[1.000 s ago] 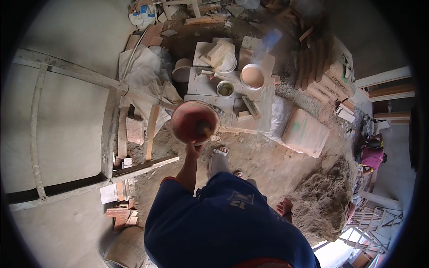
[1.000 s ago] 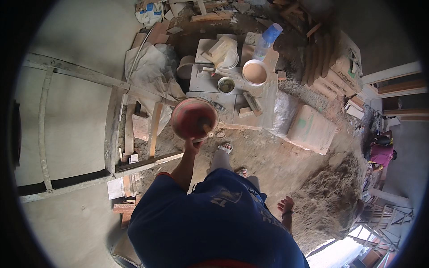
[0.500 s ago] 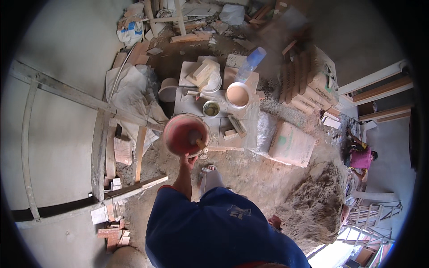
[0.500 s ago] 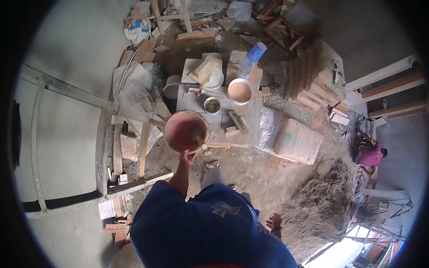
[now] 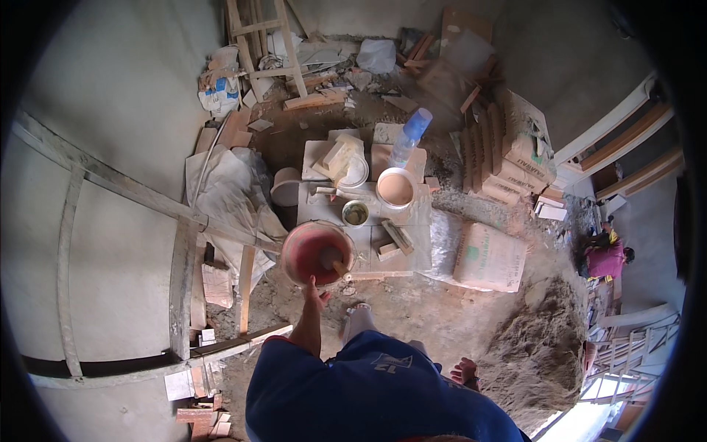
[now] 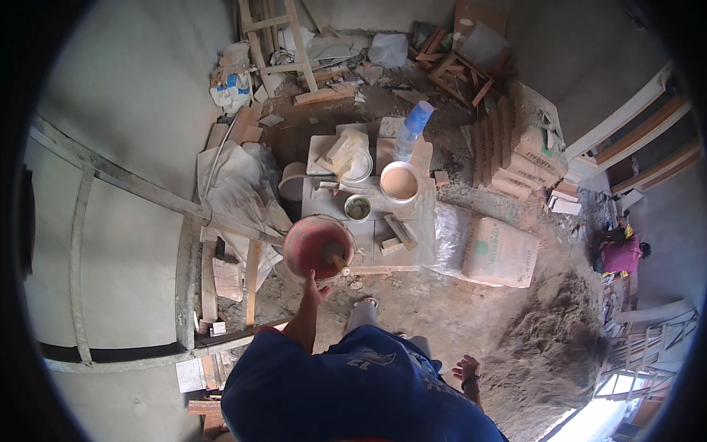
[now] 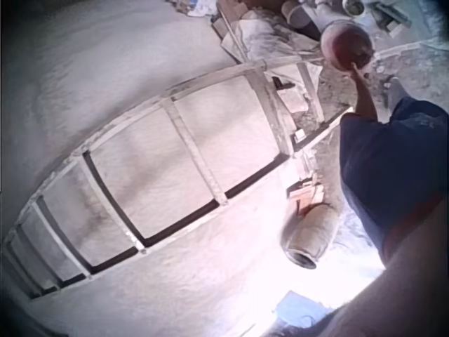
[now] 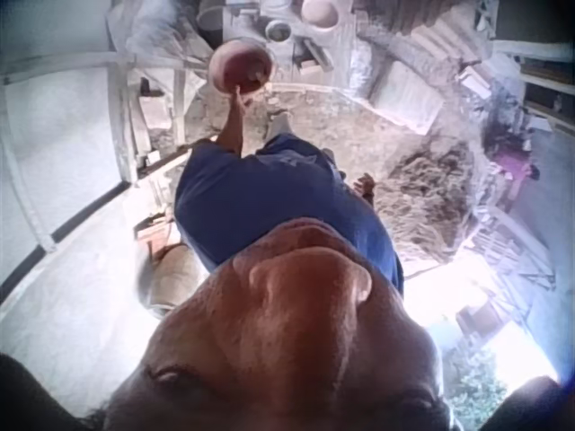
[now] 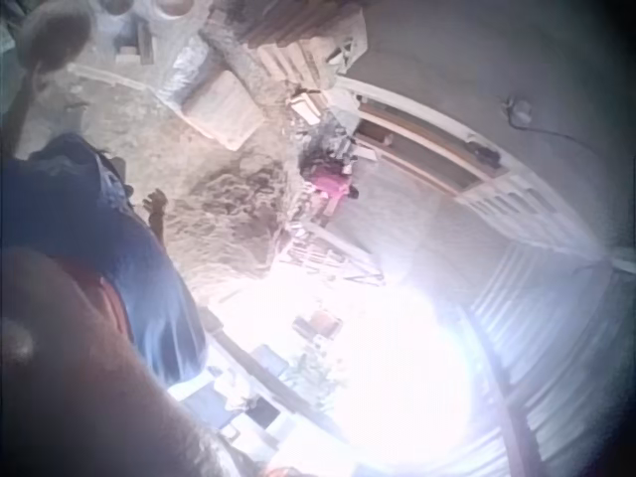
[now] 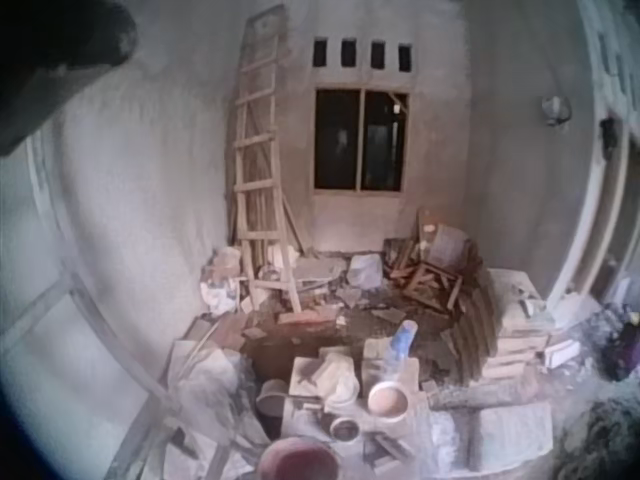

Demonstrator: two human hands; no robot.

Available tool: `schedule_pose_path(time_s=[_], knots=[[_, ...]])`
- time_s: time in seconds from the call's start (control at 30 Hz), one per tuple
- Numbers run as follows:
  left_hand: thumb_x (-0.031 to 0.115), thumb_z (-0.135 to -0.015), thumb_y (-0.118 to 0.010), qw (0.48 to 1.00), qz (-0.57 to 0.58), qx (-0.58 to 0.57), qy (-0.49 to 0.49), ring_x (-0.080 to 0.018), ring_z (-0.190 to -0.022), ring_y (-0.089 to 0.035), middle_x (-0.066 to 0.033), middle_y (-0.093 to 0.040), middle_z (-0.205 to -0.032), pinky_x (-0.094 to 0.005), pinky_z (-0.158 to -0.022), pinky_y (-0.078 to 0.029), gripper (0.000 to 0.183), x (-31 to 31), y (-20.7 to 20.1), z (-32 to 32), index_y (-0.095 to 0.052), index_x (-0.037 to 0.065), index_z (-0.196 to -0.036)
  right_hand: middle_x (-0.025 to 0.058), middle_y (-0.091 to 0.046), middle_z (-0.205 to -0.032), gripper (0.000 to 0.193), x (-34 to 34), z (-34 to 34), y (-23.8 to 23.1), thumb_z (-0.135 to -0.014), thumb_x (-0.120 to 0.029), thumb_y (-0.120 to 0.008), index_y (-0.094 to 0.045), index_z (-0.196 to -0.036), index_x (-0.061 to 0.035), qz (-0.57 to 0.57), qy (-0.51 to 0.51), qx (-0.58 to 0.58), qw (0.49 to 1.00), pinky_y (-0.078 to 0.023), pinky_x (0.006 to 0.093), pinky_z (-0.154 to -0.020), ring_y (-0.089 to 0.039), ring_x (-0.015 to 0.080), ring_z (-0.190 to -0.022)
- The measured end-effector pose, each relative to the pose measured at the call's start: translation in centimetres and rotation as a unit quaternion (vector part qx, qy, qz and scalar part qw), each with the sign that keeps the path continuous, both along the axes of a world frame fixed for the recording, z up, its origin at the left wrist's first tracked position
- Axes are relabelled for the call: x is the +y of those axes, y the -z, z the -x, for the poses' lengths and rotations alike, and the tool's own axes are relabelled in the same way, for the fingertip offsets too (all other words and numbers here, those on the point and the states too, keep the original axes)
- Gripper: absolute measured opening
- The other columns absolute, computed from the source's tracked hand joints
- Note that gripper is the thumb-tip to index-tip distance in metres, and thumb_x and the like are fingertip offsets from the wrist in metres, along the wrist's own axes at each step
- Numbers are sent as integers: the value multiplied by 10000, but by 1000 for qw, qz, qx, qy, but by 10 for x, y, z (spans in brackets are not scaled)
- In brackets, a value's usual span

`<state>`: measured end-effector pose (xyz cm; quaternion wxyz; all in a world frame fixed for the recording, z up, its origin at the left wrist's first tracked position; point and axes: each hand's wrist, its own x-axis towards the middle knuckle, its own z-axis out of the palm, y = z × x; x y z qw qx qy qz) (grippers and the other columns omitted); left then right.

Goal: The person cleans a small bucket with a brush and water before picking up a stack of cardboard-wrapped materials.

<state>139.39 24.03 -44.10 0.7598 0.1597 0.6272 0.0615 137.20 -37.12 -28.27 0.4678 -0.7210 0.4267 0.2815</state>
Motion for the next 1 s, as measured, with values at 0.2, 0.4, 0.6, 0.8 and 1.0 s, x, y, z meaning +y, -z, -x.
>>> schedule_pose_path(time_s=[0.2,0.4,0.6,0.8,1.0], knots=[[636,-737,-621,994,-83,74,14,-330,-1034,-452,-104,-321,-1348,-495,-801,-452,890,15,-1,35,-241,180,-1400,142,-605,-959,385,14,-5,0,-909,-115,-445,-439,-1294,-128,-10,-5,-2,1000,-537,411,-529,-648,289,-668],[464,-828,-582,967,-131,137,170,-327,-897,-543,-152,-505,-1144,-560,-719,-458,623,14,24,74,-408,85,-1292,154,-616,-956,371,11,6,3,-898,-146,-475,-470,-1268,-123,0,6,-14,1000,-547,411,-536,-657,293,-668],[360,-864,-539,916,-147,141,345,-372,-796,-617,-159,-579,-1061,-655,-744,-411,490,-2,22,74,-447,94,-1265,173,-624,-972,368,0,22,3,-884,-149,-487,-482,-1250,-113,6,44,-11,999,-556,418,-546,-662,300,-659],[406,-865,-523,900,-130,117,400,-376,-776,-650,-113,-612,-1072,-627,-722,-368,497,-19,14,45,-447,133,-1274,162,-628,-955,370,6,32,-19,-880,-141,-481,-488,-1249,-113,6,77,-29,997,-537,385,-503,-650,270,-624],[394,-872,-531,856,-196,69,474,-323,-710,-660,-103,-640,-1043,-548,-610,-410,483,-36,16,14,-462,116,-1261,168,-606,-1009,396,-23,58,-18,-902,-167,-451,-454,-1294,-111,11,104,-10,994,-546,426,-591,-654,295,-709]])
